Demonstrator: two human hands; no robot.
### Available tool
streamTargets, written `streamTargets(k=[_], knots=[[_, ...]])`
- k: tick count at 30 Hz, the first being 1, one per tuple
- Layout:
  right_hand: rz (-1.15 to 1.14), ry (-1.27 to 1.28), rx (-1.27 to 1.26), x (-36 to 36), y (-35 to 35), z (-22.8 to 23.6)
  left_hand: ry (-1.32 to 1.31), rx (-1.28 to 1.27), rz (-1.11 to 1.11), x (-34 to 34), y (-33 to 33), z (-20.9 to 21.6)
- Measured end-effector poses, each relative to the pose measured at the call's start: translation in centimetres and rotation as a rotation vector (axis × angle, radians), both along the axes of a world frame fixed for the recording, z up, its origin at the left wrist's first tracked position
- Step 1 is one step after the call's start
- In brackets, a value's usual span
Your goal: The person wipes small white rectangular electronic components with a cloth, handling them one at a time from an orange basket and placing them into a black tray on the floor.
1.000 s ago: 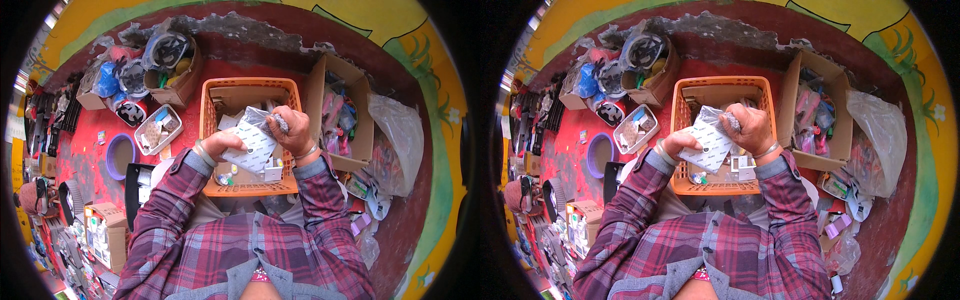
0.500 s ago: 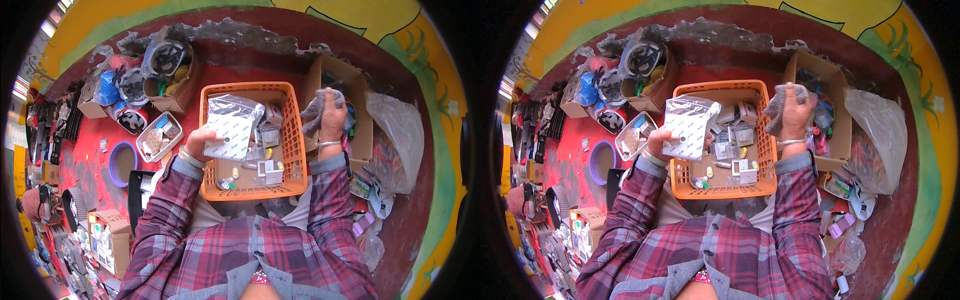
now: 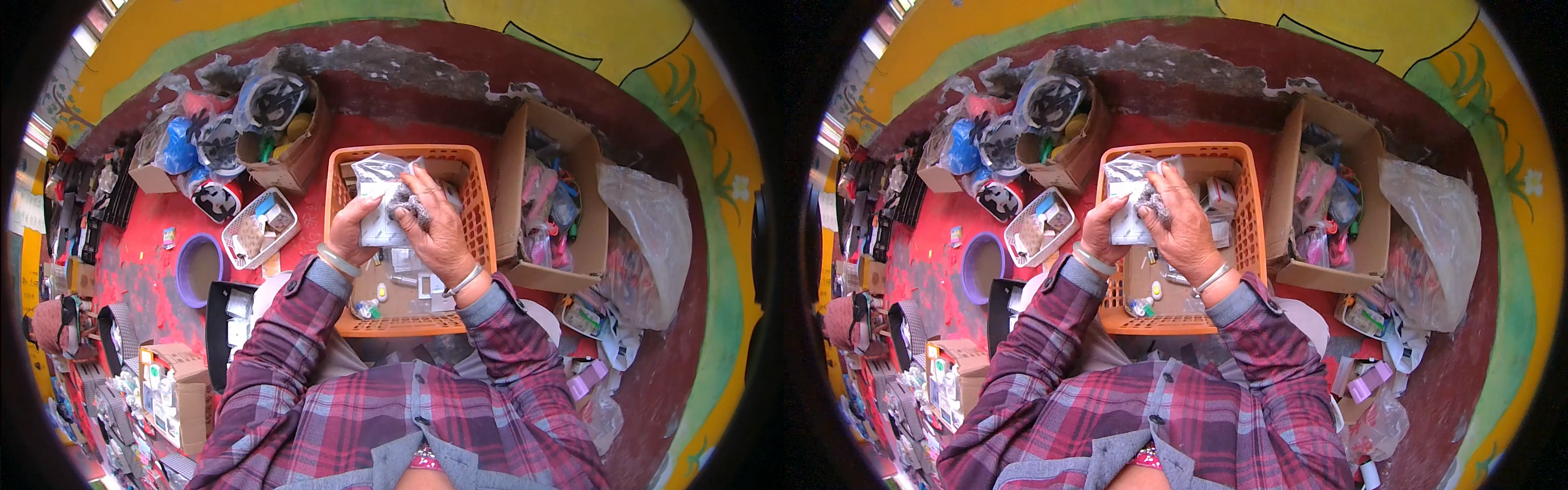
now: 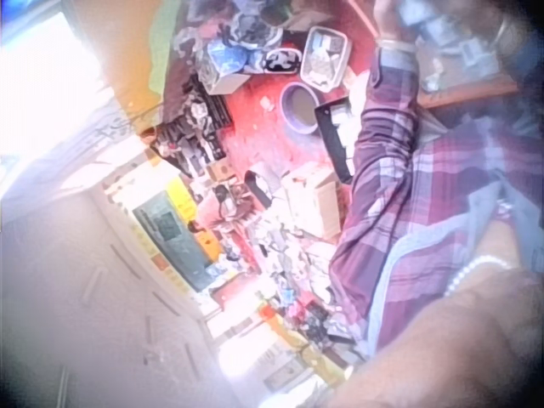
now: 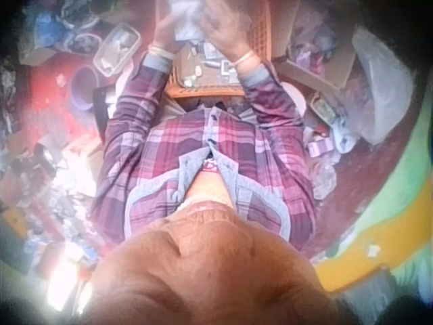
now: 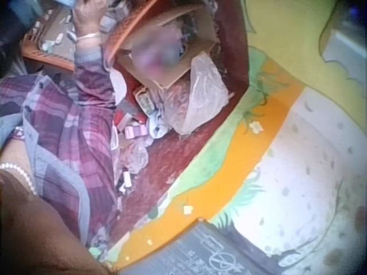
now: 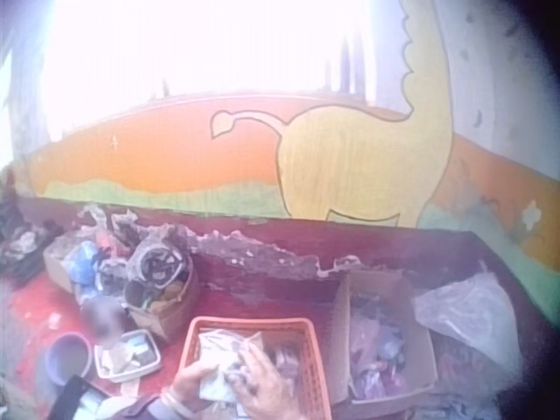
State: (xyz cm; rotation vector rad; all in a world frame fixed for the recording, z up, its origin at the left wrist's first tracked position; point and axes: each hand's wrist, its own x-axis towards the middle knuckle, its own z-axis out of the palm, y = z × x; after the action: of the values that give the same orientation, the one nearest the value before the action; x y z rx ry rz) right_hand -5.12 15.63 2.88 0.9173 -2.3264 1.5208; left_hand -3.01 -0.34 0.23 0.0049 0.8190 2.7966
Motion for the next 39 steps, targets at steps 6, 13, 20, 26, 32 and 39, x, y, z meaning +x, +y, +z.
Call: streamTargets(k=[6, 13, 20, 26, 32, 39], knots=[[0.074, -0.023, -0.078, 0.2, 0.2, 0.3, -0.002, 0.120, 0.112, -0.3, -0.1, 0.3], [0.140, 0.049, -0.002, 1.3, 0.0, -0.2, -0.018, 0.127, 0.360, -1.4, -1.6, -0.9], [0.286, -0.156, 0.007, 0.5, 1.7, 0.6, -0.010, 0.130, 0.319, -1.2, -2.4, 0.0], [0.107, -0.581, -0.606, -2.4, 5.1, 3.1, 0.008, 0.064, 0.267, -1.6, -2.0, -0.7], [0.164, -0.221, -0.413, -0.8, 3.0, 4.3, -0.052, 0.152, 0.043, -0.8, 0.9, 0.7], [0.236, 0.324, 0.341, 1.5, -0.9, 1.2, 0.121, 0.294, -0.005, -0.9, 0.1, -1.0]])
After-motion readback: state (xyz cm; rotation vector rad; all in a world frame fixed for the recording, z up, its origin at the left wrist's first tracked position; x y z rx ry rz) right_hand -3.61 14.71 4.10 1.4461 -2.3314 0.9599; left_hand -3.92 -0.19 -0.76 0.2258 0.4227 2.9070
